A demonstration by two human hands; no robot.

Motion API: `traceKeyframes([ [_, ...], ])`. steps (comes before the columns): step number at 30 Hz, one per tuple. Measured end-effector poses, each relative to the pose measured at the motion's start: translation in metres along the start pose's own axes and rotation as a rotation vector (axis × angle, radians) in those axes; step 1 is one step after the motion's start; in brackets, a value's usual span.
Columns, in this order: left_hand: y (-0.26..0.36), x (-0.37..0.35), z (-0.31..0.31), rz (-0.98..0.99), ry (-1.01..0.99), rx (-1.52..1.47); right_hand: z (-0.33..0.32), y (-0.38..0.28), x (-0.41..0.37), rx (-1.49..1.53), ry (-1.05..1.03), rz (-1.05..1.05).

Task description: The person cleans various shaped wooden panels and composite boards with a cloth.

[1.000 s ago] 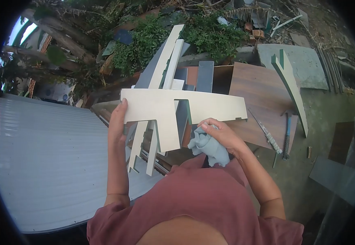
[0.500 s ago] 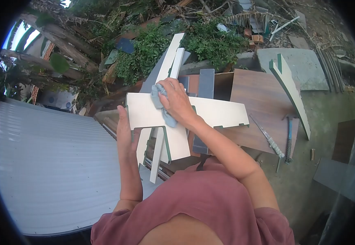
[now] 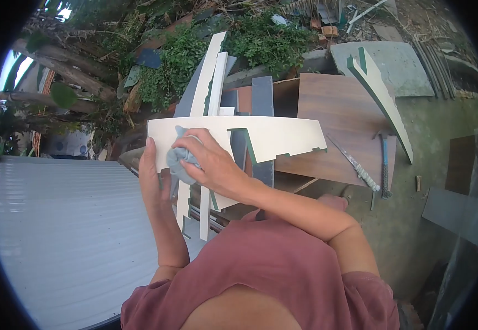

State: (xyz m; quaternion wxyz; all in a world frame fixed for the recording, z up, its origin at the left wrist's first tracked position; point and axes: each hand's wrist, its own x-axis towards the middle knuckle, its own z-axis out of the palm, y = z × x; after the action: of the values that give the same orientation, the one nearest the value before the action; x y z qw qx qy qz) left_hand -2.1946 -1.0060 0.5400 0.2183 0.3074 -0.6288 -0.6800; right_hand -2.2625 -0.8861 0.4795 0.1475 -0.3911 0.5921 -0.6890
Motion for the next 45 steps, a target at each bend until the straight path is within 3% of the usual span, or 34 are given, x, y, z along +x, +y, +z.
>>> traceKeyframes([
  [2, -0.002, 0.005, 0.0, -0.013, -0.005, 0.01, 0.009, 0.011, -0.022, -0.149, -0.01, -0.225],
  [6, 0.001, 0.007, 0.002, -0.013, 0.039, 0.068, -0.009, 0.032, -0.059, -0.171, -0.102, -0.337],
  [9, 0.002, 0.005, 0.004, 0.013, 0.013, 0.063, -0.024, 0.042, -0.08, -0.051, -0.091, -0.131],
  [12, -0.001, 0.01, -0.003, 0.002, -0.001, 0.083, -0.054, 0.039, -0.075, -0.142, -0.024, -0.131],
  [14, -0.002, 0.008, -0.004, 0.008, -0.053, 0.095, -0.072, 0.05, -0.061, -0.196, 0.282, 0.008],
  [16, 0.0, 0.002, 0.0, 0.028, -0.081, 0.105, -0.088, 0.081, -0.041, -0.233, 0.402, 0.056],
  [22, 0.005, -0.012, 0.015, 0.074, -0.092, 0.129, -0.077, 0.12, -0.028, -0.26, 0.336, 0.05],
  [26, 0.0, -0.014, 0.004, 0.031, -0.02, 0.157, -0.091, 0.179, -0.067, -0.368, 0.504, 0.134],
  [28, -0.006, -0.014, -0.002, 0.042, -0.033, 0.135, -0.11, 0.228, -0.098, -0.397, 0.604, 0.254],
  [30, -0.007, -0.017, -0.002, 0.013, 0.074, 0.128, -0.132, 0.283, -0.131, -0.463, 0.649, 0.606],
  [31, -0.007, -0.018, 0.0, 0.014, 0.069, 0.13, -0.141, 0.286, -0.131, -0.461, 0.656, 0.606],
  [33, -0.009, -0.022, 0.009, 0.069, 0.093, 0.054, -0.153, 0.294, -0.135, -0.432, 0.59, 0.851],
  [35, -0.008, -0.026, 0.013, 0.069, 0.096, 0.067, -0.139, 0.261, -0.107, -0.366, 0.599, 0.691],
  [36, -0.008, -0.029, 0.014, 0.074, 0.105, 0.079, -0.127, 0.248, -0.095, -0.349, 0.604, 0.465],
  [38, -0.006, -0.032, 0.01, 0.061, 0.085, 0.134, -0.113, 0.211, -0.067, -0.254, 0.547, 0.26],
  [40, -0.006, -0.037, 0.013, 0.057, 0.067, 0.194, -0.111, 0.209, -0.056, -0.248, 0.567, 0.191],
  [43, -0.009, -0.045, 0.019, 0.09, 0.103, 0.189, -0.132, 0.266, -0.066, -0.265, 0.667, 0.323],
  [45, -0.012, -0.052, 0.02, 0.085, 0.161, 0.176, -0.156, 0.31, -0.085, -0.364, 0.748, 0.527],
])
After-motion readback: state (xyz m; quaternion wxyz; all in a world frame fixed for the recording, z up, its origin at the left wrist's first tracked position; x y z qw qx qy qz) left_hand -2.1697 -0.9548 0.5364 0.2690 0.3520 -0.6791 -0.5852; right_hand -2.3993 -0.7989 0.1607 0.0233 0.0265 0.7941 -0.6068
